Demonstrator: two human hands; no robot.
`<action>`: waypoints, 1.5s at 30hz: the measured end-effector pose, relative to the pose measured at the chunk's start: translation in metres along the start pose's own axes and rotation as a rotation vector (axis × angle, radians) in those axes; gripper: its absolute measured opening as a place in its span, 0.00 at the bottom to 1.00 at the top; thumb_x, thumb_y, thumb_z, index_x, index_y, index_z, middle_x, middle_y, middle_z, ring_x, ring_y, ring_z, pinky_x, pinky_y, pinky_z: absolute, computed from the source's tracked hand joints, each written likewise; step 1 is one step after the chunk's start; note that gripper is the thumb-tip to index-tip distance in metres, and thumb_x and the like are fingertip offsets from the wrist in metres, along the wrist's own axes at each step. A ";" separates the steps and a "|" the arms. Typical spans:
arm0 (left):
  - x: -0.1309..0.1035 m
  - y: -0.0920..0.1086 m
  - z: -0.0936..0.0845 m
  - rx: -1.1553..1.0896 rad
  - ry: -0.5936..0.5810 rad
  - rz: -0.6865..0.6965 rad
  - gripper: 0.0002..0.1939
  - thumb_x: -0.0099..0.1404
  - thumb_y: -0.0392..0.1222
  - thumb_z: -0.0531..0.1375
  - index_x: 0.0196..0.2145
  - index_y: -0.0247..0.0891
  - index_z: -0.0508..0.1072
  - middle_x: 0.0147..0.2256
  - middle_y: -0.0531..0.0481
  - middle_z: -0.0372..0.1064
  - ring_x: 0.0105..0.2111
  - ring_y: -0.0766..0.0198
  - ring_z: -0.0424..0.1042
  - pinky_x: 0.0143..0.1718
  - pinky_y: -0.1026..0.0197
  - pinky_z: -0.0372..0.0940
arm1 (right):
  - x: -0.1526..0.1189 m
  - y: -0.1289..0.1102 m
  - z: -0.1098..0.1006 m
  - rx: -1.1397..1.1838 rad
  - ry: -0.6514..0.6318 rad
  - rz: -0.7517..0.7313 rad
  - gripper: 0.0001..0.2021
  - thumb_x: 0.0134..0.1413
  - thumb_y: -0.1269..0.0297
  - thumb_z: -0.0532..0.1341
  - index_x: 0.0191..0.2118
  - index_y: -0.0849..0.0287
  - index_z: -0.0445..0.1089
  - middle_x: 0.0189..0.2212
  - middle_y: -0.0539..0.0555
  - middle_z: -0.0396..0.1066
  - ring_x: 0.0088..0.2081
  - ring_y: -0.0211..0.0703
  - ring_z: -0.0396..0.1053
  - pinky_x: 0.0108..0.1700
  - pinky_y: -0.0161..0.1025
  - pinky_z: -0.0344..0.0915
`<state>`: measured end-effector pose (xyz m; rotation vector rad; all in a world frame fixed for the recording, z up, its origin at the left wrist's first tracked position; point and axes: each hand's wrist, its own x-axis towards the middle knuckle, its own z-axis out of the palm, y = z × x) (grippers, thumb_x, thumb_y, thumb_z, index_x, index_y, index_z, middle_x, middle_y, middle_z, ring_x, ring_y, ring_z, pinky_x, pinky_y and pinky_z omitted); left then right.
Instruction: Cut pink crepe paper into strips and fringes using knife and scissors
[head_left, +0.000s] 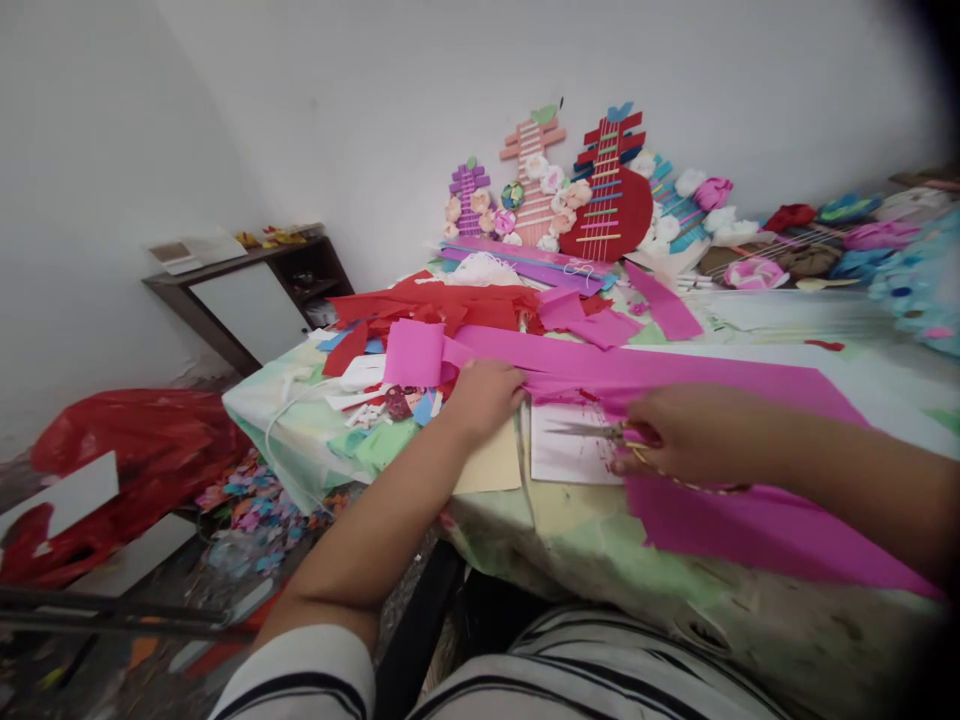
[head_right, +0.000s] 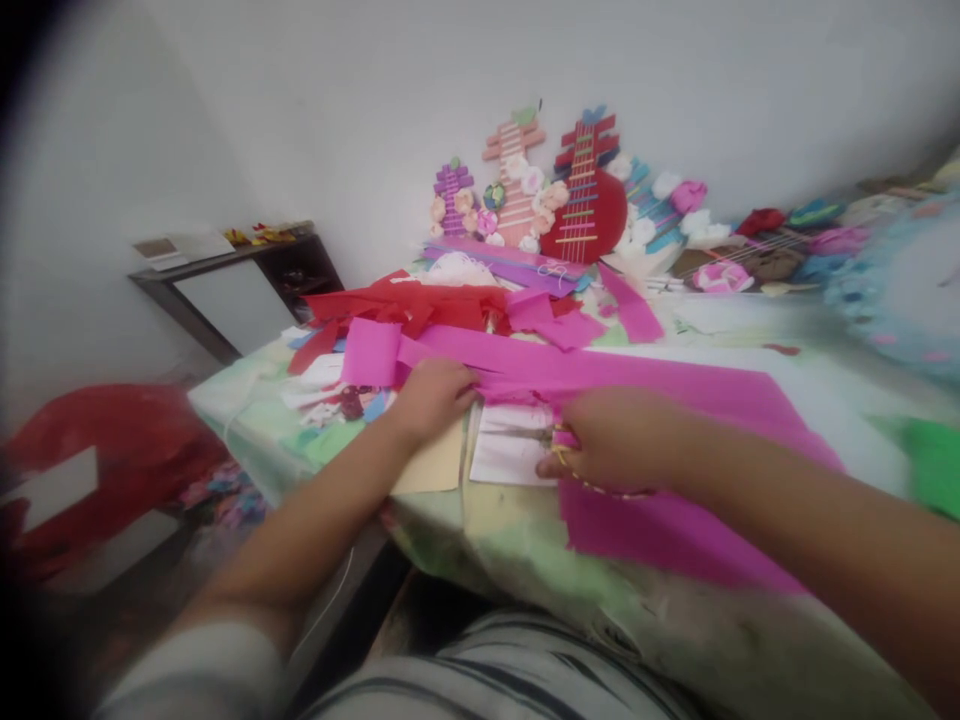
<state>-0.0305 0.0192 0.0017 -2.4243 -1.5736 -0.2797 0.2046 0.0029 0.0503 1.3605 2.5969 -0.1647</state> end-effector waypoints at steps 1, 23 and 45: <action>0.000 0.000 0.000 -0.002 0.007 0.008 0.11 0.61 0.41 0.51 0.34 0.39 0.72 0.33 0.48 0.70 0.36 0.60 0.66 0.36 0.59 0.57 | -0.001 -0.005 0.003 0.004 -0.032 0.000 0.26 0.42 0.37 0.48 0.20 0.58 0.62 0.18 0.53 0.62 0.18 0.36 0.55 0.22 0.36 0.47; -0.009 -0.008 0.000 -0.022 0.060 0.019 0.10 0.61 0.38 0.50 0.31 0.38 0.72 0.32 0.48 0.70 0.34 0.59 0.67 0.35 0.57 0.56 | 0.057 -0.023 0.001 -0.097 0.017 0.077 0.29 0.39 0.36 0.50 0.21 0.62 0.66 0.20 0.59 0.65 0.21 0.43 0.62 0.21 0.37 0.50; 0.018 -0.023 0.004 -0.026 0.123 -0.175 0.13 0.62 0.38 0.47 0.32 0.36 0.70 0.32 0.47 0.69 0.32 0.62 0.66 0.33 0.62 0.57 | 0.028 0.021 0.003 -0.022 0.339 0.179 0.18 0.44 0.47 0.54 0.27 0.60 0.59 0.28 0.58 0.66 0.27 0.42 0.61 0.26 0.36 0.52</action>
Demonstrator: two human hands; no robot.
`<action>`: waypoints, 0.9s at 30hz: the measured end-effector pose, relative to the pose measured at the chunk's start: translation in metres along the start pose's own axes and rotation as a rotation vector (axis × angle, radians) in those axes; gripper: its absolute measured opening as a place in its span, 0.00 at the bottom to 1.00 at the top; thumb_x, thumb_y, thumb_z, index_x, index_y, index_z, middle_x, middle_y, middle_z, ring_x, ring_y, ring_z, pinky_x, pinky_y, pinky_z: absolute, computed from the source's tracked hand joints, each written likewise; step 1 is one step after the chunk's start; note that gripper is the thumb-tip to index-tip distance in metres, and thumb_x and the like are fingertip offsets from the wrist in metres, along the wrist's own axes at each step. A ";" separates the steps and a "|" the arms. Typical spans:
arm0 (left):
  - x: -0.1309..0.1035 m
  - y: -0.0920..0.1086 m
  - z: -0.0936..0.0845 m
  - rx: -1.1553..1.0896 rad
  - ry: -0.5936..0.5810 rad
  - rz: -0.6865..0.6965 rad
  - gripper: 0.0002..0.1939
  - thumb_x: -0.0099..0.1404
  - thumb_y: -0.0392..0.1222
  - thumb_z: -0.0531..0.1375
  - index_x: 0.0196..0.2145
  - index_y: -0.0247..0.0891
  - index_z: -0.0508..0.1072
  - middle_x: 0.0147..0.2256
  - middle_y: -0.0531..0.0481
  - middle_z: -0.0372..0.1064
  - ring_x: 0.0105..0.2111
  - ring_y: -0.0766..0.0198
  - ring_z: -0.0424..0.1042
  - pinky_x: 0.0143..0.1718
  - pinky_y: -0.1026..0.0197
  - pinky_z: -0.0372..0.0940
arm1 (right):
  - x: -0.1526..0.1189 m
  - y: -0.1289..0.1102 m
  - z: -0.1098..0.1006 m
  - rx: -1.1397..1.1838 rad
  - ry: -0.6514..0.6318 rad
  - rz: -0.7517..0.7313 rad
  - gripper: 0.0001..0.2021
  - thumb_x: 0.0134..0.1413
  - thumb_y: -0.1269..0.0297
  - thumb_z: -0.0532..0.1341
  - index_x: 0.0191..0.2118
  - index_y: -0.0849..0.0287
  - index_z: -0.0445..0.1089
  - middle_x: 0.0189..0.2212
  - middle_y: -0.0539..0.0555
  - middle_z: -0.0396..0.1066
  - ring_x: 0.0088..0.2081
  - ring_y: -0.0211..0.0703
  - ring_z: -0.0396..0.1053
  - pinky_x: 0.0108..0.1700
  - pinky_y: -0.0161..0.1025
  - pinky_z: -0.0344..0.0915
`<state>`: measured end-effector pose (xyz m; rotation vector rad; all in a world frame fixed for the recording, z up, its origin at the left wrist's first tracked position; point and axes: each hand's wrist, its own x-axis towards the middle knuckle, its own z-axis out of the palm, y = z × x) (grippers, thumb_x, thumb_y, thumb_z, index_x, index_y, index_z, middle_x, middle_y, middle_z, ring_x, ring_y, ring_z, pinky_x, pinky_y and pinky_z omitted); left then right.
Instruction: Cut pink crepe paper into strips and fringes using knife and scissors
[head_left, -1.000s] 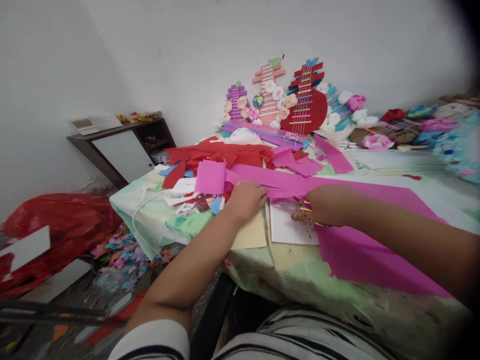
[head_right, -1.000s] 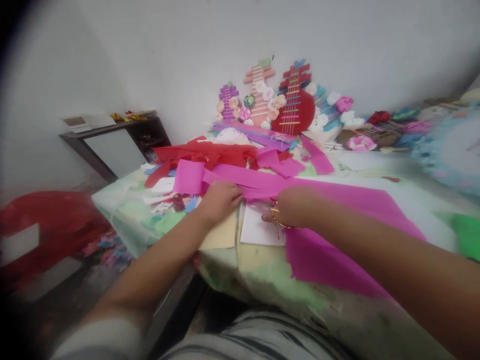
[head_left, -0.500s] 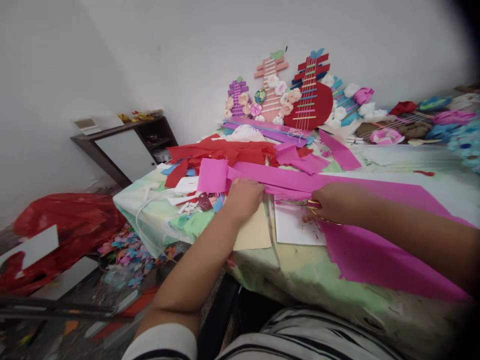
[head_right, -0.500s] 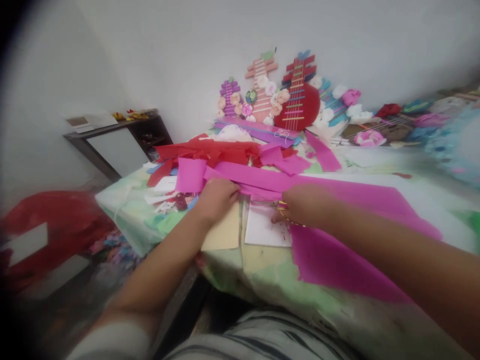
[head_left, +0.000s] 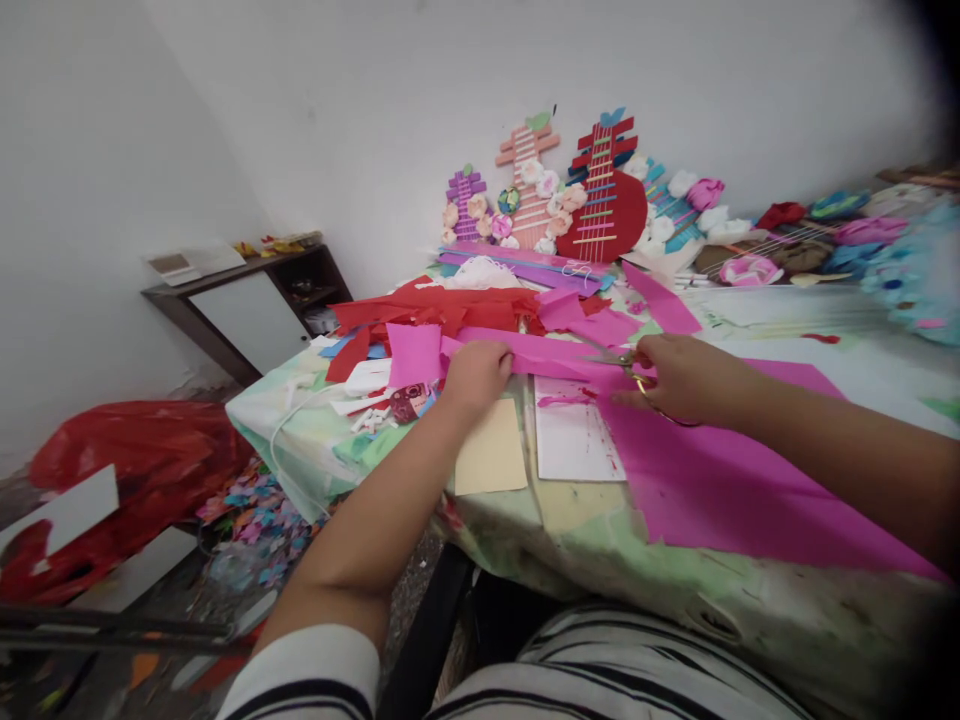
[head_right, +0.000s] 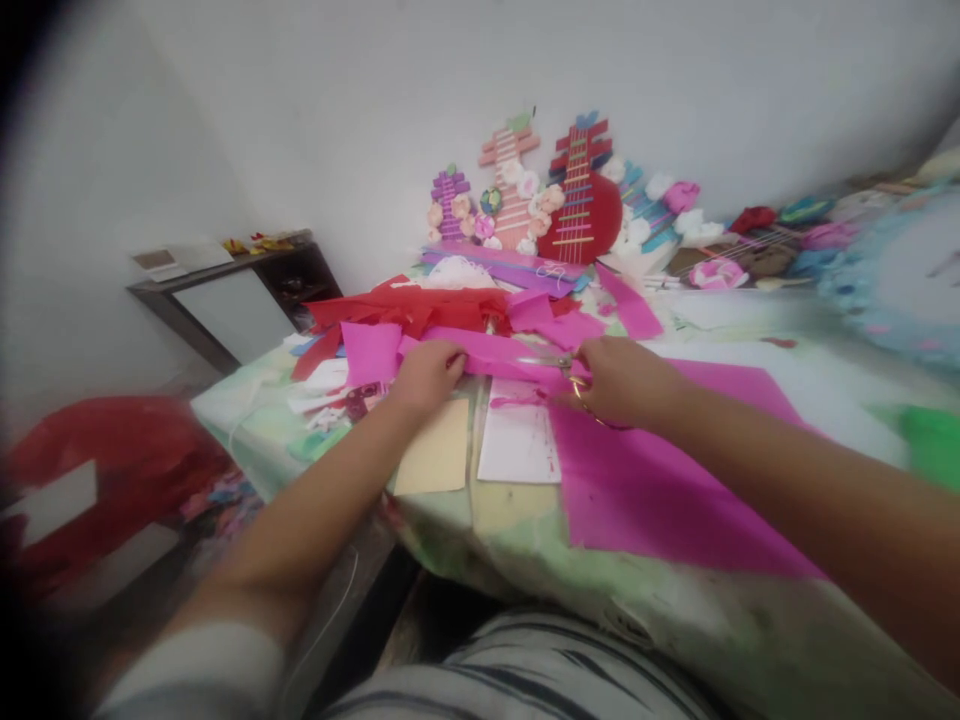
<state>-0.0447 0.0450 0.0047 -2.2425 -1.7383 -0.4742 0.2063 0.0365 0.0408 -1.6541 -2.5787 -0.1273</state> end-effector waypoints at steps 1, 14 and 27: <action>0.003 0.000 -0.001 0.005 -0.002 0.003 0.12 0.62 0.37 0.47 0.31 0.36 0.70 0.31 0.47 0.69 0.32 0.62 0.66 0.32 0.62 0.57 | 0.005 -0.001 0.003 0.010 0.015 -0.007 0.17 0.43 0.50 0.56 0.28 0.60 0.60 0.30 0.59 0.66 0.29 0.43 0.62 0.27 0.36 0.53; -0.033 0.061 -0.004 0.055 -0.129 0.211 0.13 0.63 0.39 0.48 0.41 0.36 0.69 0.35 0.44 0.66 0.37 0.59 0.65 0.39 0.59 0.59 | 0.022 0.005 0.032 0.159 -0.011 -0.081 0.05 0.44 0.65 0.53 0.24 0.59 0.59 0.24 0.53 0.65 0.23 0.36 0.58 0.25 0.33 0.51; 0.004 0.074 0.007 -0.036 -0.318 0.322 0.12 0.62 0.38 0.50 0.32 0.37 0.73 0.33 0.48 0.70 0.34 0.62 0.68 0.36 0.63 0.61 | -0.009 0.031 0.031 0.185 0.124 -0.080 0.15 0.51 0.51 0.48 0.24 0.58 0.56 0.23 0.54 0.63 0.23 0.37 0.57 0.25 0.34 0.49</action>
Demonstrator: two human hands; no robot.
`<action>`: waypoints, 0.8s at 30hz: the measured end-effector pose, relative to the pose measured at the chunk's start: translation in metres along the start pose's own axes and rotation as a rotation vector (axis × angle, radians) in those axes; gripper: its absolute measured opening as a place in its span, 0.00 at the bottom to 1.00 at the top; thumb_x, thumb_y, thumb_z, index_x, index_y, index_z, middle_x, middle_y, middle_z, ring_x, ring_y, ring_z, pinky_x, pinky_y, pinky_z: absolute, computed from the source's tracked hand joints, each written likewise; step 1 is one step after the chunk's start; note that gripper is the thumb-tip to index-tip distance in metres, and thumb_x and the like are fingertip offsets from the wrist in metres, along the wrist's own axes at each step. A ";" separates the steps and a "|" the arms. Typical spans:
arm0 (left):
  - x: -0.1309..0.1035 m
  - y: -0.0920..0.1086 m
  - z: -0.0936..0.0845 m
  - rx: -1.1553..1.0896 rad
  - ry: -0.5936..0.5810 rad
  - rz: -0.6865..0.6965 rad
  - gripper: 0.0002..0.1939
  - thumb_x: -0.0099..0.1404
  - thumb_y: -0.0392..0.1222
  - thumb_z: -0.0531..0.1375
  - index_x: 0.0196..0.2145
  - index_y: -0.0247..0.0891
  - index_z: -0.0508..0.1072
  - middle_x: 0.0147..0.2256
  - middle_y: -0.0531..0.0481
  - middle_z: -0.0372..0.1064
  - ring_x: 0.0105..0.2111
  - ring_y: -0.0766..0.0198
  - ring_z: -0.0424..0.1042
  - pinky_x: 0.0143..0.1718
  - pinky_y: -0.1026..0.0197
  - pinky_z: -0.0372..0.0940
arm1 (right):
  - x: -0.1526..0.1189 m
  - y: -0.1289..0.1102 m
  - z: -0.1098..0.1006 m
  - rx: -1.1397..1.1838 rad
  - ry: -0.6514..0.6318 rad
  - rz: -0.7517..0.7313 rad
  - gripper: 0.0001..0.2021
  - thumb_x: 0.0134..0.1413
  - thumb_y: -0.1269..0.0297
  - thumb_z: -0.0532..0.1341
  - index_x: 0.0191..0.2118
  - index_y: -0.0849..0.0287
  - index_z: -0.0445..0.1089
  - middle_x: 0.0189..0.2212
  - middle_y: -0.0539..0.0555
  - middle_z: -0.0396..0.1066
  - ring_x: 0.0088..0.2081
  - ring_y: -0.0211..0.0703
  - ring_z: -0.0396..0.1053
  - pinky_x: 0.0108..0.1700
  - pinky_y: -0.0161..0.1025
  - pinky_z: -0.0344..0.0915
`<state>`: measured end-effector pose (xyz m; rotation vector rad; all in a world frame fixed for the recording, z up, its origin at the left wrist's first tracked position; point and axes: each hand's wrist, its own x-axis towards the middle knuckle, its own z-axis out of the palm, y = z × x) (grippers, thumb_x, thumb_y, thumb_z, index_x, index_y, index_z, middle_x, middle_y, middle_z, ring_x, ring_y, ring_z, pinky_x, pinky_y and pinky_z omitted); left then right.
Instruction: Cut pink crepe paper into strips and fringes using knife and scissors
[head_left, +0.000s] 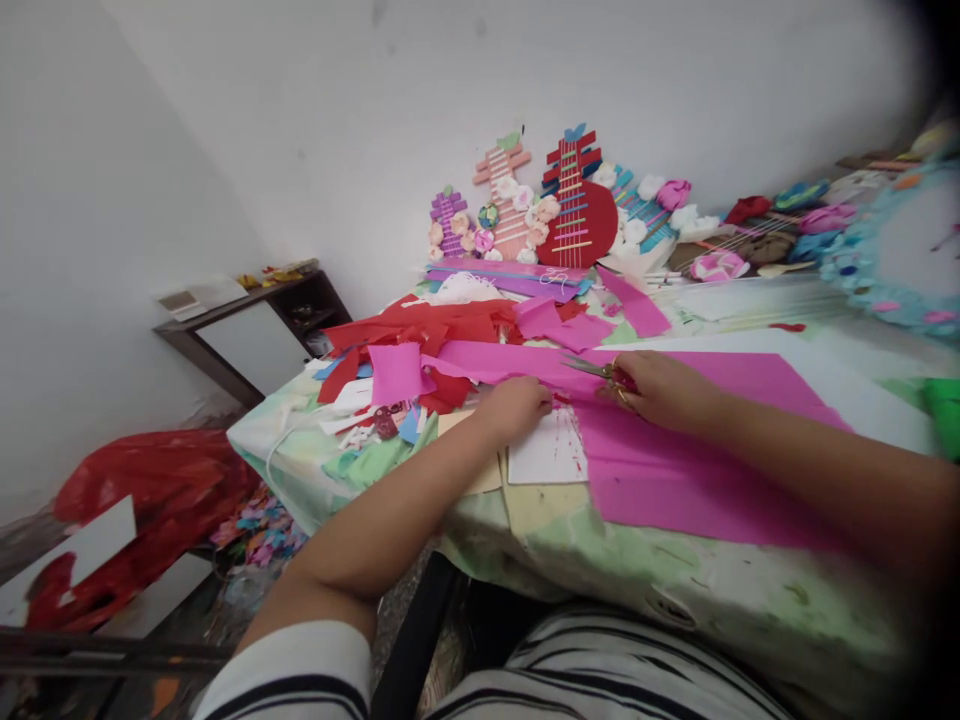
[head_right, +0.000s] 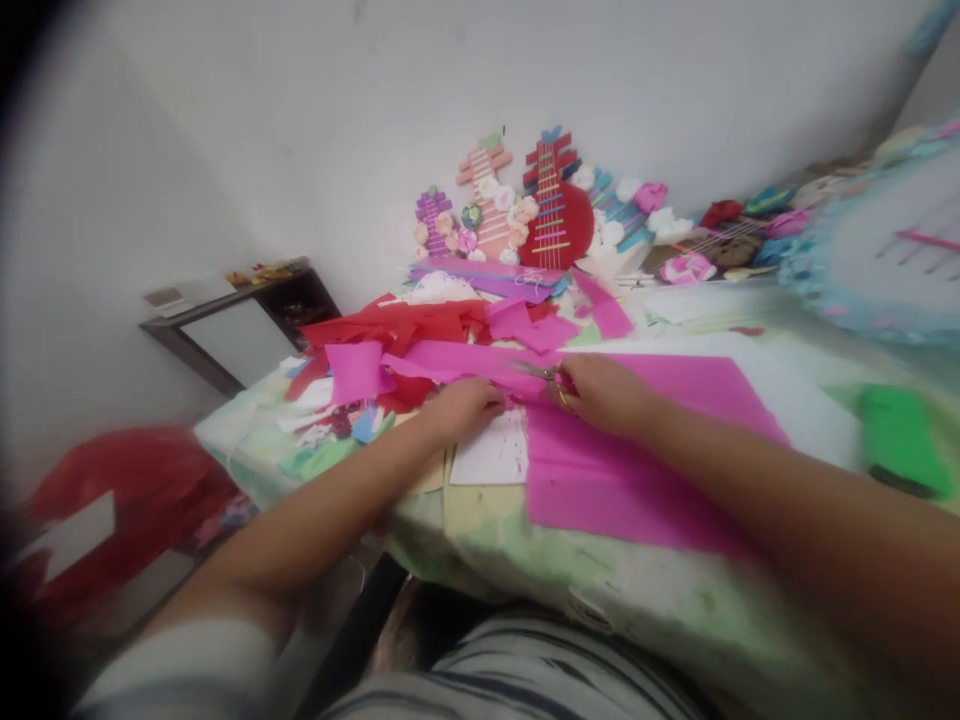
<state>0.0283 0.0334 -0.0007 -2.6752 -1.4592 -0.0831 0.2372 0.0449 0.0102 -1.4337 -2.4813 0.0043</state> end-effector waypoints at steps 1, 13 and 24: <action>-0.001 0.001 0.001 0.005 -0.003 -0.018 0.13 0.63 0.37 0.49 0.32 0.35 0.73 0.33 0.46 0.70 0.34 0.62 0.68 0.37 0.62 0.61 | -0.001 0.001 0.000 0.002 0.016 0.017 0.16 0.51 0.51 0.48 0.24 0.58 0.56 0.23 0.54 0.63 0.23 0.37 0.57 0.25 0.34 0.49; -0.007 -0.006 0.000 -0.049 0.037 -0.099 0.12 0.63 0.37 0.48 0.36 0.34 0.70 0.36 0.44 0.68 0.36 0.61 0.67 0.38 0.61 0.61 | -0.005 0.011 0.009 0.040 -0.016 0.200 0.19 0.51 0.49 0.47 0.24 0.59 0.60 0.21 0.54 0.65 0.21 0.38 0.59 0.23 0.35 0.47; -0.023 -0.013 -0.011 -0.072 -0.009 -0.099 0.11 0.60 0.36 0.52 0.32 0.35 0.74 0.32 0.47 0.71 0.32 0.63 0.67 0.36 0.64 0.60 | -0.005 0.010 0.011 0.073 -0.001 0.233 0.20 0.50 0.47 0.47 0.23 0.59 0.59 0.20 0.53 0.63 0.20 0.37 0.57 0.23 0.34 0.46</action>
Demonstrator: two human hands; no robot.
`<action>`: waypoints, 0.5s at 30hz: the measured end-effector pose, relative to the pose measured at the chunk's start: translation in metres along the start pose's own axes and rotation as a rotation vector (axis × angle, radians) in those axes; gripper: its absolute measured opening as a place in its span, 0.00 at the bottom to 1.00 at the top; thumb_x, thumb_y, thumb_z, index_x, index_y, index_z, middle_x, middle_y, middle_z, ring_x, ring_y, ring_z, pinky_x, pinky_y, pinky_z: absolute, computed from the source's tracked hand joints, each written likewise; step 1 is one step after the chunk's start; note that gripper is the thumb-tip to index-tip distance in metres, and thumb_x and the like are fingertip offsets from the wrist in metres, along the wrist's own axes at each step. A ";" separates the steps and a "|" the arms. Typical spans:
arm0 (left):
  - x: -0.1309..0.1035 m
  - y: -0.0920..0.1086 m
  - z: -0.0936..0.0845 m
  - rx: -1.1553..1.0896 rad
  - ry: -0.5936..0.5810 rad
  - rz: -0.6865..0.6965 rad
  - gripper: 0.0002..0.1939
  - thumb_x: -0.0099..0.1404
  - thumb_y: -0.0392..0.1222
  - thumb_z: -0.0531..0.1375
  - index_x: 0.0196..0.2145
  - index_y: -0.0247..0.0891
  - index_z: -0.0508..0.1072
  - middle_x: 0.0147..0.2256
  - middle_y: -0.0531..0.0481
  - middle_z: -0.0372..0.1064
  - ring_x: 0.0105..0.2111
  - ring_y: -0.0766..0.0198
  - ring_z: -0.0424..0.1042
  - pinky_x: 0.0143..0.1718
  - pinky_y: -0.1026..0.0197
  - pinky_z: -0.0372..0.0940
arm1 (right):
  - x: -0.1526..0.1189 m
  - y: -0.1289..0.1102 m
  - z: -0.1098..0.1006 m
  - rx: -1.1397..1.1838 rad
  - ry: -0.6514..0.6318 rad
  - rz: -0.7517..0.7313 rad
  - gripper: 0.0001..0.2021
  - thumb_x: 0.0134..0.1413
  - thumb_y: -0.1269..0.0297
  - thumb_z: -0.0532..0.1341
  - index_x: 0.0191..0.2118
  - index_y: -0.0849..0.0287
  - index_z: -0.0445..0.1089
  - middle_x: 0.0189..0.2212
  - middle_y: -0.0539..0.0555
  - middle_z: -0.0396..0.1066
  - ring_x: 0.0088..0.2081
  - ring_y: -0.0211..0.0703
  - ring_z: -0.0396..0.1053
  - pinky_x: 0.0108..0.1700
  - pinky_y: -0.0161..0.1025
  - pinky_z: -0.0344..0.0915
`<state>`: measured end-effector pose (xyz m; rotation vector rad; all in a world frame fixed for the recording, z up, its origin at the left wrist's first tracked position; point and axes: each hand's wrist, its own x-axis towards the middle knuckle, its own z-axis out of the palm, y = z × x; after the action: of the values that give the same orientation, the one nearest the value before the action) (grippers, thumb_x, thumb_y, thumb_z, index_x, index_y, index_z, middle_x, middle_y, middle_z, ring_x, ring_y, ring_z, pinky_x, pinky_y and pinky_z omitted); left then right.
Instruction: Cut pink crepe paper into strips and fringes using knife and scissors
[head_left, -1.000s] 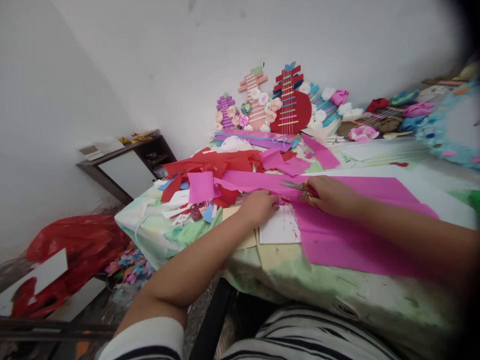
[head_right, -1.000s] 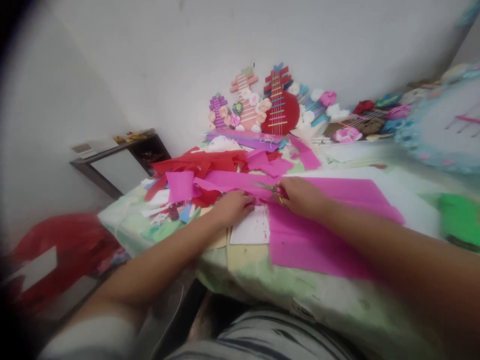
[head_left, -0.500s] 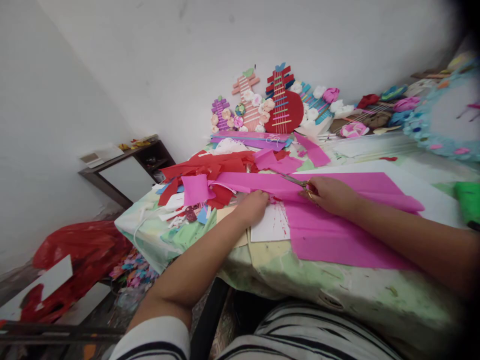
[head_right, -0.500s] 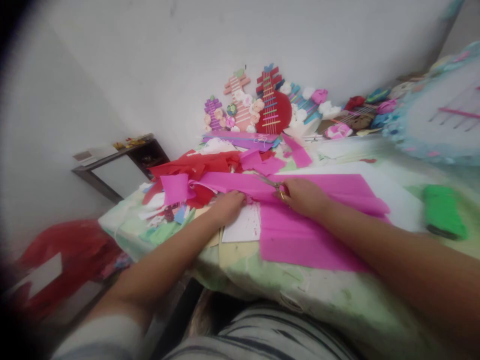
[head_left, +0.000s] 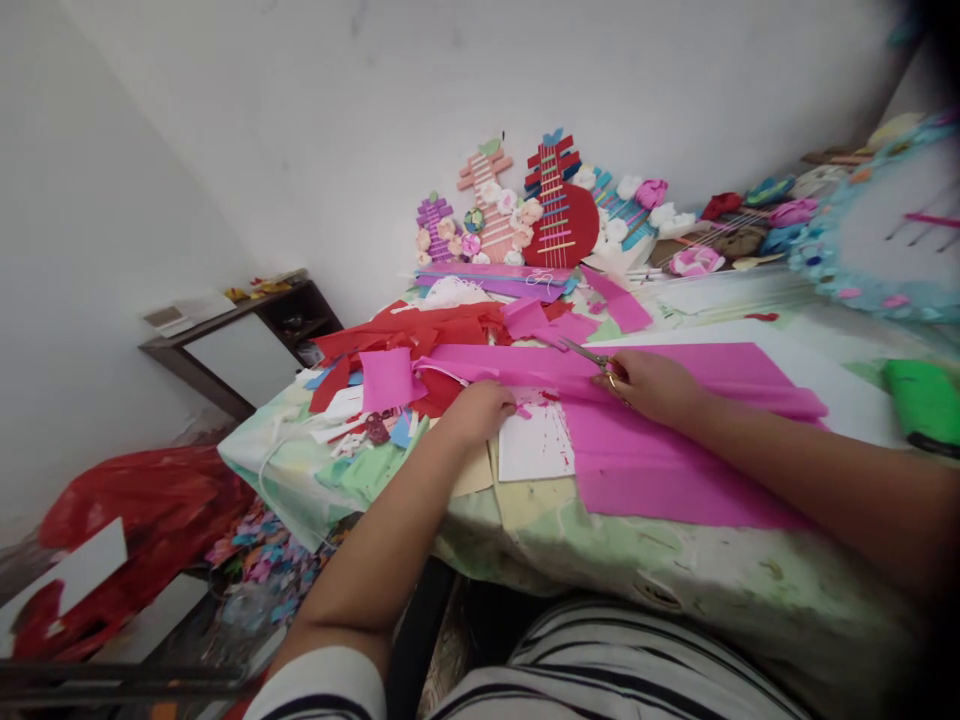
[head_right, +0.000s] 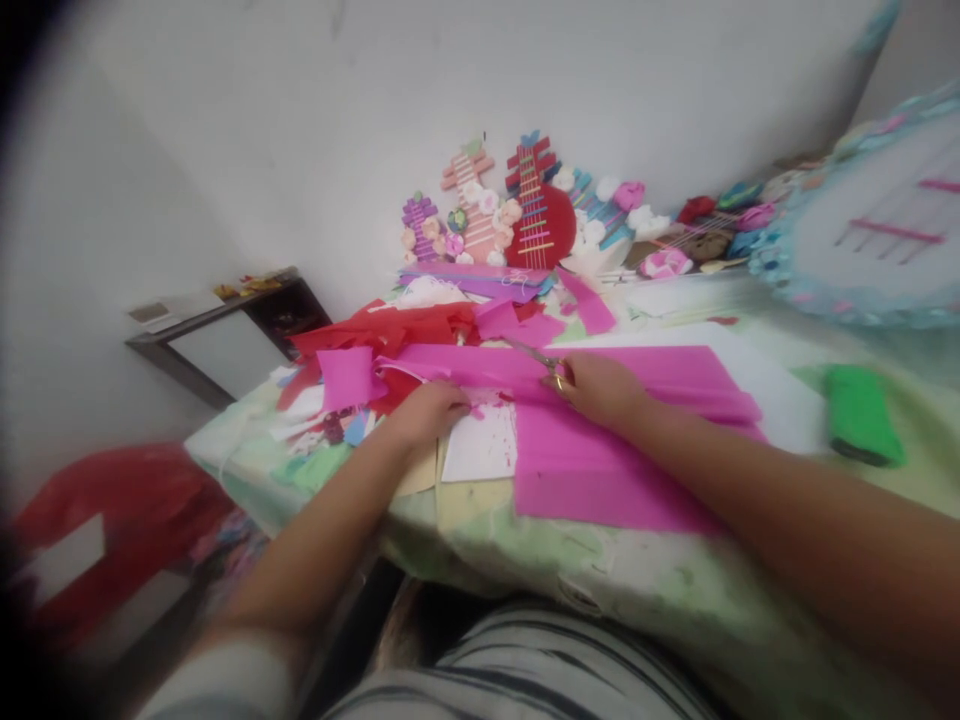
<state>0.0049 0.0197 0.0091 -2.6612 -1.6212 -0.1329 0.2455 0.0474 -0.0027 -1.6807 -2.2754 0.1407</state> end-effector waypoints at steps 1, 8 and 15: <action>0.001 0.001 0.001 0.010 0.003 -0.009 0.11 0.61 0.36 0.51 0.32 0.35 0.74 0.33 0.46 0.71 0.32 0.62 0.67 0.36 0.63 0.60 | 0.000 0.000 0.000 -0.003 0.000 -0.007 0.20 0.50 0.47 0.47 0.23 0.59 0.58 0.20 0.53 0.63 0.20 0.37 0.57 0.23 0.34 0.46; 0.001 -0.001 0.011 0.055 0.074 -0.117 0.13 0.62 0.32 0.46 0.35 0.28 0.70 0.34 0.39 0.68 0.33 0.59 0.67 0.37 0.59 0.61 | -0.001 0.001 0.000 -0.007 0.007 -0.019 0.18 0.51 0.48 0.47 0.22 0.58 0.57 0.20 0.53 0.63 0.21 0.37 0.57 0.23 0.34 0.46; -0.002 -0.004 0.008 -0.025 0.068 -0.010 0.11 0.63 0.38 0.51 0.37 0.37 0.72 0.36 0.48 0.69 0.37 0.63 0.67 0.41 0.64 0.60 | 0.001 0.006 0.002 0.053 0.044 -0.005 0.18 0.51 0.48 0.46 0.23 0.58 0.56 0.22 0.53 0.65 0.22 0.38 0.58 0.24 0.34 0.48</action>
<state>0.0009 0.0208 0.0007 -2.6361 -1.6231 -0.2419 0.2502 0.0500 -0.0060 -1.6356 -2.2241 0.1595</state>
